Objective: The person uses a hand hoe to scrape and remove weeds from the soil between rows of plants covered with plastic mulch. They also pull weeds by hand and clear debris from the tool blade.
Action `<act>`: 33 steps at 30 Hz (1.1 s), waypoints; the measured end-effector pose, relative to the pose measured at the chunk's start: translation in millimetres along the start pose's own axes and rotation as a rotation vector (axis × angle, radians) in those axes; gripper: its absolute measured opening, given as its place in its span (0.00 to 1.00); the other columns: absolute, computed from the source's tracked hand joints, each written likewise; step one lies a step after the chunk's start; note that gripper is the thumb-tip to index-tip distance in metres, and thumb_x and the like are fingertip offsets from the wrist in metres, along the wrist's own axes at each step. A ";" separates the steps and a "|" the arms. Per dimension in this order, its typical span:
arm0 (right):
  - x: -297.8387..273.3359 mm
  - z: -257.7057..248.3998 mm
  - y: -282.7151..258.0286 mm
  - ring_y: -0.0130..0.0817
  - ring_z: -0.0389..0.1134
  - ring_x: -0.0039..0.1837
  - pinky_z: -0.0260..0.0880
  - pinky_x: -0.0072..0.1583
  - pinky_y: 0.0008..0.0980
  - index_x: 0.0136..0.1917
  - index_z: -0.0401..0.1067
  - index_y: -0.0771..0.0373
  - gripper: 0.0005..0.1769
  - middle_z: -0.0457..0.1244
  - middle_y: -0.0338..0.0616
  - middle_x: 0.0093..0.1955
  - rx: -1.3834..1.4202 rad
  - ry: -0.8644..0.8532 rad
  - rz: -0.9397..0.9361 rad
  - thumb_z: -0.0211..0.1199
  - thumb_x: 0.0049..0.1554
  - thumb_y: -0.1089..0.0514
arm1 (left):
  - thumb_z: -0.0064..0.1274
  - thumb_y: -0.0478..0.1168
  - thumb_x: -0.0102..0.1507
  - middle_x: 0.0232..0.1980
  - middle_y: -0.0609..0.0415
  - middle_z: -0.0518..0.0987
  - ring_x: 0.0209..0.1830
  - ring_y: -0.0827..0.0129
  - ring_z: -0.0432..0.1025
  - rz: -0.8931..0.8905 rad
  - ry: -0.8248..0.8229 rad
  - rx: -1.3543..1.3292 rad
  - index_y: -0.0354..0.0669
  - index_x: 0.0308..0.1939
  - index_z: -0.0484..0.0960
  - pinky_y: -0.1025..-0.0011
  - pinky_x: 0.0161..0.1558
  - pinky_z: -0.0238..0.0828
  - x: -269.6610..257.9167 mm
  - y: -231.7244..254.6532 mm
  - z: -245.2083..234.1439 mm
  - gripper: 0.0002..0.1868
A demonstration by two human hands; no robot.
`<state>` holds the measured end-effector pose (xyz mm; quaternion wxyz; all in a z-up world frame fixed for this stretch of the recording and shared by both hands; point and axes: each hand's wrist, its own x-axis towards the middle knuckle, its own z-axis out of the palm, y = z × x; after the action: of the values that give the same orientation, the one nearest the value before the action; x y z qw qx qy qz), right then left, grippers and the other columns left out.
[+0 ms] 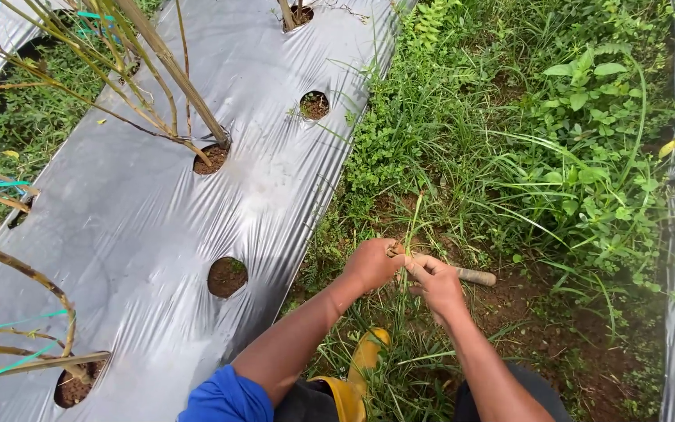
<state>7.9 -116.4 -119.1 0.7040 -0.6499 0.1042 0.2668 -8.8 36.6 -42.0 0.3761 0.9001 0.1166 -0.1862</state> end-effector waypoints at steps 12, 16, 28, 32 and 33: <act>-26.8 15.3 -29.4 0.43 0.75 0.44 0.83 0.41 0.43 0.44 0.71 0.71 0.07 0.67 0.54 0.37 0.056 -0.050 -0.131 0.56 0.64 0.66 | 0.49 0.45 0.69 0.49 0.47 0.84 0.52 0.49 0.79 0.123 -0.122 0.383 0.46 0.50 0.85 0.53 0.53 0.77 0.1 -5.3 -35.2 0.13; -16.3 6.2 -14.6 0.42 0.74 0.42 0.82 0.43 0.43 0.46 0.70 0.71 0.05 0.64 0.51 0.35 0.074 -0.067 -0.149 0.55 0.64 0.67 | 0.44 0.47 0.71 0.57 0.45 0.82 0.60 0.46 0.76 0.108 -0.150 0.343 0.43 0.59 0.82 0.49 0.61 0.73 -8.7 -3.8 -51.3 0.19; -3.2 23.7 13.5 0.31 0.62 0.34 0.67 0.41 0.38 0.45 0.82 0.54 0.05 0.64 0.39 0.29 -0.457 -0.147 -0.199 0.66 0.56 0.58 | 0.47 0.38 0.70 0.44 0.32 0.82 0.50 0.45 0.76 0.019 -0.062 -0.248 0.30 0.46 0.84 0.47 0.55 0.71 -113.8 -118.5 -21.4 0.13; 19.3 16.2 28.5 0.35 0.63 0.36 0.66 0.43 0.40 0.43 0.80 0.55 0.06 0.65 0.41 0.30 -0.508 -0.022 -0.187 0.63 0.57 0.56 | 0.49 0.42 0.71 0.43 0.35 0.83 0.48 0.43 0.78 0.010 -0.037 -0.162 0.32 0.45 0.84 0.48 0.55 0.73 -143.3 -104.3 -15.6 0.15; 30.6 9.5 37.1 0.40 0.66 0.38 0.68 0.46 0.43 0.44 0.79 0.52 0.08 0.66 0.43 0.33 -0.520 0.119 -0.150 0.60 0.59 0.53 | 0.48 0.45 0.71 0.46 0.33 0.83 0.50 0.38 0.78 -0.039 -0.099 0.006 0.31 0.49 0.84 0.47 0.56 0.73 -151.7 -106.0 -12.5 0.18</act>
<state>12.6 -99.3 -164.9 0.5239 -0.8292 0.0251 0.1931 -179.9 108.2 -36.9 0.3749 0.8886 0.1148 -0.2379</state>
